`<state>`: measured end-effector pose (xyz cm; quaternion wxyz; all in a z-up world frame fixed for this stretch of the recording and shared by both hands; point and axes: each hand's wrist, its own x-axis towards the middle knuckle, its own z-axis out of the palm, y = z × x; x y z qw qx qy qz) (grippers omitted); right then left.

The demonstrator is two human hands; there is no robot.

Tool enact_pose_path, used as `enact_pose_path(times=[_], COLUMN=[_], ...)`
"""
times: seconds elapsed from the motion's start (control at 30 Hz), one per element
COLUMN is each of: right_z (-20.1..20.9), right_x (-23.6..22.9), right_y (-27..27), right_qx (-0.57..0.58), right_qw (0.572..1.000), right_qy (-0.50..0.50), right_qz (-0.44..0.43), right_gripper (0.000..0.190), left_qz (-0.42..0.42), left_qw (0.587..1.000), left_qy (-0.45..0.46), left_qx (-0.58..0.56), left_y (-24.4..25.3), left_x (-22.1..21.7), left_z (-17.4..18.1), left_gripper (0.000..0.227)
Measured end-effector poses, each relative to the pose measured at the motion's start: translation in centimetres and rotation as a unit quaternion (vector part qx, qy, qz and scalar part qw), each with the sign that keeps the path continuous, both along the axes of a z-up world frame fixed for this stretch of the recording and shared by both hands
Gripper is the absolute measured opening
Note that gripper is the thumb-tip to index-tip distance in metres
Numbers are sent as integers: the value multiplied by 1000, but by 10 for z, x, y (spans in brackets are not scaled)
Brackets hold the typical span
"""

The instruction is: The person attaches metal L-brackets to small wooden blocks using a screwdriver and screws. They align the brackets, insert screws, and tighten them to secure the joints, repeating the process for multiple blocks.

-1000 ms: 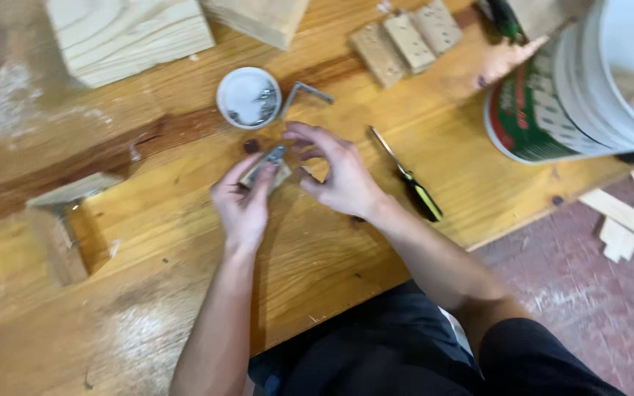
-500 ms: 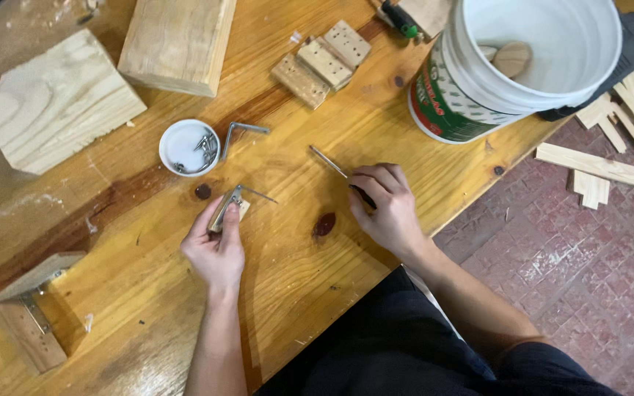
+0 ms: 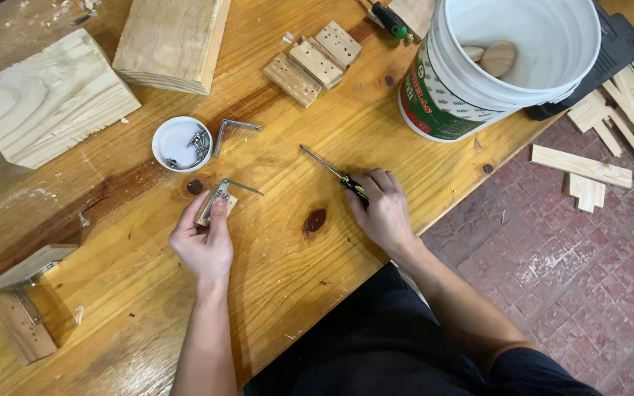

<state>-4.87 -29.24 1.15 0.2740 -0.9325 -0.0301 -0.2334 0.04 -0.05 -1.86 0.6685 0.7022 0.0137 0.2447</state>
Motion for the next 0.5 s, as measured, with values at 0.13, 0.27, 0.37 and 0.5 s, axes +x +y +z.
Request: enact_pose_path(times=[0.13,0.27,0.37,0.5], right_z=[12,11,19,0], right_x=[-3,-13,-19,-18], right_y=[8,24,49,62], right_qx=[71,204,222,203], right_qw=[997,970,958,960], right_qy=[2,46,75,73], right_qz=[35,123,166,178], right_gripper=[18,14,14,14], left_qz=[17,38,49,38], left_qw=[1000,999,998,998], left_qy=[-2,-7,-19,-29], left_qx=[-3,-14,-18,-38], left_y=[-2,-1,2,3], left_x=[0,3,4,6], left_z=[-4,-16,-8,-9], left_gripper=[21,23,23,26])
